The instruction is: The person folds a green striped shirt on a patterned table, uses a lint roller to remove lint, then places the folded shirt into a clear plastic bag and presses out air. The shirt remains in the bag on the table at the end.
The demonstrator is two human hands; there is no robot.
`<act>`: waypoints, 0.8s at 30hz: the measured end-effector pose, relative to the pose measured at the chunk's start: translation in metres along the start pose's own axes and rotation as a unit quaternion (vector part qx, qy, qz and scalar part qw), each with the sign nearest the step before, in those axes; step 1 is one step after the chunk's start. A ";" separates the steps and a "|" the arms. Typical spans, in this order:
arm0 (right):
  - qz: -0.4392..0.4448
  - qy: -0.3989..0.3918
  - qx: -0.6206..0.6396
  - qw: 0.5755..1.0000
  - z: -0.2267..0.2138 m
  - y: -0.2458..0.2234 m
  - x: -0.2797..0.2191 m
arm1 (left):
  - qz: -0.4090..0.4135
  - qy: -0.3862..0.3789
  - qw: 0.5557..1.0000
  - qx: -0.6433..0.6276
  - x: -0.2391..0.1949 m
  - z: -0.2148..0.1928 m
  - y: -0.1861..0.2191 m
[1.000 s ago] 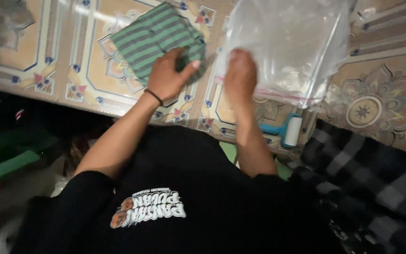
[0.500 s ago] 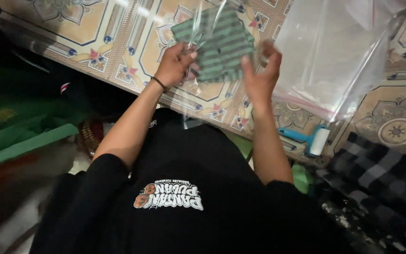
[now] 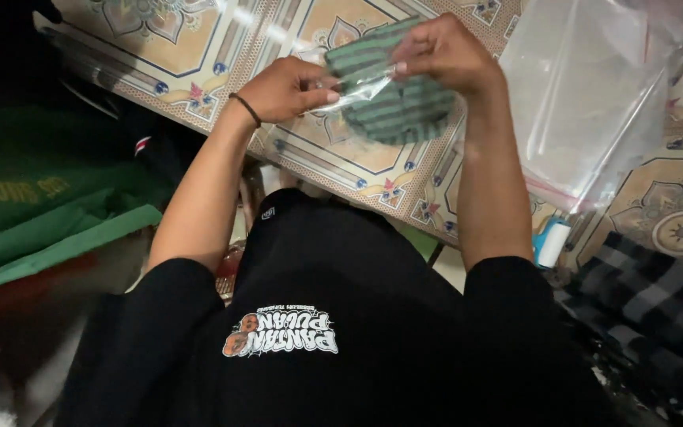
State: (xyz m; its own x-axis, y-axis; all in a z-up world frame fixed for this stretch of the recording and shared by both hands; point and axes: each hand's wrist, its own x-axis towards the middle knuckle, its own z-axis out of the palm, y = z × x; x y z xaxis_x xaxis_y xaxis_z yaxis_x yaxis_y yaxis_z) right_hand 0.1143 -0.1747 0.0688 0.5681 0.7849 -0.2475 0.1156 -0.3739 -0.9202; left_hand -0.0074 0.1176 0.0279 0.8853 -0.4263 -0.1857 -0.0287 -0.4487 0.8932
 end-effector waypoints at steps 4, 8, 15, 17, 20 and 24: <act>-0.004 0.125 0.046 0.991 0.007 0.061 0.003 | -0.114 -0.009 0.993 -0.022 -0.013 -0.018 -0.007; 0.114 0.228 0.130 0.958 0.012 0.066 -0.015 | -0.181 -0.042 0.981 -0.063 -0.008 -0.015 -0.040; 0.047 0.247 0.154 0.956 0.010 0.058 -0.034 | -0.085 0.114 0.990 -0.003 0.003 -0.017 -0.072; 0.052 0.286 0.165 0.942 0.008 0.062 -0.032 | -0.088 0.123 0.988 0.039 0.005 -0.022 -0.064; 0.033 0.362 0.122 0.923 0.004 0.066 -0.024 | -0.073 0.175 0.975 0.118 0.010 -0.028 -0.055; -0.189 0.444 -0.004 0.876 0.008 0.017 -0.015 | 0.156 0.475 0.838 0.217 0.016 -0.035 -0.038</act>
State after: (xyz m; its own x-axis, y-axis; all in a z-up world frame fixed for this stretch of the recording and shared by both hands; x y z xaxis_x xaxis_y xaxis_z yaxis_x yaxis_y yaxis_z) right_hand 0.1013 -0.1891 0.0545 0.8972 0.1613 0.4110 0.4359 -0.1762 -0.8825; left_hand 0.0242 0.1557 0.0056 0.7675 0.1483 0.6236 -0.3121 -0.7633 0.5657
